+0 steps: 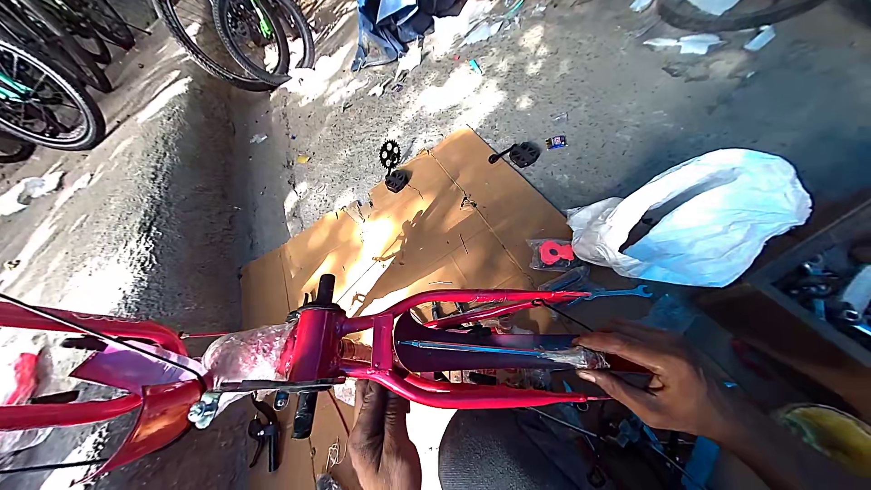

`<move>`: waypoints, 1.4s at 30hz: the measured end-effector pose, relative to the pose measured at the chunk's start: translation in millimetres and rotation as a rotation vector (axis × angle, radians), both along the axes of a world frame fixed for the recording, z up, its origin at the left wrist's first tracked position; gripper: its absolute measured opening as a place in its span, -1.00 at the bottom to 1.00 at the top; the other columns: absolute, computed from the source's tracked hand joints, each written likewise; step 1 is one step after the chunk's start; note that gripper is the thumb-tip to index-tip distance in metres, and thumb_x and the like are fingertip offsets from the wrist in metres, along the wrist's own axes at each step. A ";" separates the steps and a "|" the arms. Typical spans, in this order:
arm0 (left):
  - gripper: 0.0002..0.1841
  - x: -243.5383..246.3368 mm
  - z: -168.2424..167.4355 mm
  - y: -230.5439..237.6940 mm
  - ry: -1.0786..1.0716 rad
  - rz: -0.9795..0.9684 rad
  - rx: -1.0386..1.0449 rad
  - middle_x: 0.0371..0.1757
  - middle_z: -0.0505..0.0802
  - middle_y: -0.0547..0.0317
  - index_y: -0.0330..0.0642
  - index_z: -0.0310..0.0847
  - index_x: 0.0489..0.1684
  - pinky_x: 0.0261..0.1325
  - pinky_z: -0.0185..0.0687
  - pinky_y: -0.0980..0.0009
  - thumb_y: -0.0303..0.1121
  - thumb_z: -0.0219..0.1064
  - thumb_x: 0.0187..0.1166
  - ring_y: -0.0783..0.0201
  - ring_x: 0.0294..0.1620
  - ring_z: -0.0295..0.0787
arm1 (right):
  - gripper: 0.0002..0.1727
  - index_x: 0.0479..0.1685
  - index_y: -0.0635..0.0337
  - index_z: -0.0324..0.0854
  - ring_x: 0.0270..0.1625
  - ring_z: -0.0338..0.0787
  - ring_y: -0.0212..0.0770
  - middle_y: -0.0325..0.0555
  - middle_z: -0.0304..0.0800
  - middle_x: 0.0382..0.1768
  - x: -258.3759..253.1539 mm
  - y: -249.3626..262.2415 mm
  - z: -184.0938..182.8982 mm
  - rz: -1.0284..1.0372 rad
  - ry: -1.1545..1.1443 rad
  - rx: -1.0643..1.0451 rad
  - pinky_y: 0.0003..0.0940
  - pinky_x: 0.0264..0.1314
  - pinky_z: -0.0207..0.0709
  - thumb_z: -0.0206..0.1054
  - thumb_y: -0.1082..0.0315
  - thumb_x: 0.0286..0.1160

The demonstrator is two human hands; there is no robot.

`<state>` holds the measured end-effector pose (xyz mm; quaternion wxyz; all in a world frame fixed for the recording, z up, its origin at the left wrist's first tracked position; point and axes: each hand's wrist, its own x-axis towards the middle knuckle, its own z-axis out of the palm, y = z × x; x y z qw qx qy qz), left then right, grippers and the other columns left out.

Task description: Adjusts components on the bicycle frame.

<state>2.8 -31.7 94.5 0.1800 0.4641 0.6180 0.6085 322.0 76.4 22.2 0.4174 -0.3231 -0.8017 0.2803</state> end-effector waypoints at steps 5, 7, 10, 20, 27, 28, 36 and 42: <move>-0.74 -0.9 -10.5 15.2 -0.060 -0.007 0.126 0.05 0.87 0.42 0.06 0.87 -0.02 0.27 0.66 0.48 -0.14 0.24 0.73 0.47 0.13 0.76 | -0.62 0.16 -0.06 0.79 -0.04 0.81 -0.49 -0.34 0.87 -0.05 3.2 7.0 3.5 0.022 -0.031 0.045 -0.50 -0.10 0.73 0.41 -0.02 0.50; -0.75 -1.1 -14.0 18.3 -0.035 -0.036 0.166 0.01 0.89 0.47 0.11 0.84 0.06 0.19 0.71 0.51 -0.06 0.31 0.68 0.51 0.04 0.80 | -0.62 0.18 -0.05 0.78 -0.07 0.82 -0.50 -0.32 0.88 -0.06 5.5 11.7 9.6 0.045 -0.038 0.066 -0.51 -0.14 0.73 0.41 -0.01 0.51; -0.67 -8.0 -22.2 19.2 0.075 -0.082 0.199 0.17 0.84 0.56 0.22 0.80 0.21 0.31 0.66 0.53 0.01 0.45 0.55 0.54 0.19 0.75 | -0.62 0.18 -0.04 0.79 -0.12 0.81 -0.53 -0.34 0.88 -0.09 7.7 17.4 19.2 0.062 -0.044 0.095 -0.56 -0.20 0.69 0.41 0.00 0.51; -0.69 23.7 -22.1 54.2 0.235 0.371 0.327 -0.28 0.90 0.38 -0.33 0.72 -0.18 0.02 0.85 0.54 -0.54 0.62 0.12 0.53 -0.14 0.88 | -0.60 0.25 -0.04 0.79 -0.16 0.82 -0.46 -0.28 0.88 -0.10 7.4 15.8 10.5 0.068 -0.040 0.115 -0.52 -0.25 0.69 0.41 0.01 0.53; -0.67 24.5 -24.2 54.3 0.208 0.364 0.351 -0.23 0.91 0.34 -0.34 0.73 -0.15 0.08 0.85 0.49 -0.63 0.58 0.08 0.48 -0.10 0.89 | -0.62 0.26 -0.08 0.81 -0.04 0.85 -0.45 -0.29 0.91 0.00 2.9 15.6 -2.8 0.047 -0.029 0.103 -0.51 -0.09 0.76 0.42 0.03 0.55; -0.68 24.4 -24.6 54.0 0.208 0.362 0.355 -0.22 0.91 0.33 -0.33 0.73 -0.15 0.08 0.85 0.48 -0.62 0.59 0.09 0.47 -0.08 0.89 | -0.62 0.27 -0.09 0.80 -0.03 0.85 -0.45 -0.29 0.91 0.00 2.4 15.0 -4.4 0.042 -0.027 0.100 -0.50 -0.07 0.76 0.42 0.03 0.55; -0.84 24.1 -24.2 52.4 0.284 0.416 0.311 -0.27 0.90 0.30 -0.42 0.76 -0.27 0.09 0.80 0.55 -0.63 0.50 0.22 0.53 -0.11 0.87 | -0.64 -0.12 -0.13 0.82 -0.45 0.67 -0.62 -0.50 0.73 -0.47 2.5 36.7 11.7 0.308 -0.071 -0.306 -0.59 -0.48 0.56 0.24 -0.13 0.66; -0.88 20.0 -29.1 52.1 0.317 0.387 0.353 -0.26 0.88 0.34 -0.38 0.75 -0.27 0.11 0.79 0.56 -0.60 0.48 0.30 0.54 -0.09 0.85 | -0.57 0.13 -0.12 0.59 -0.28 0.71 -0.47 -0.37 0.71 -0.24 14.9 79.2 49.0 0.730 -0.226 -0.860 -0.48 -0.24 0.67 0.48 -0.14 0.46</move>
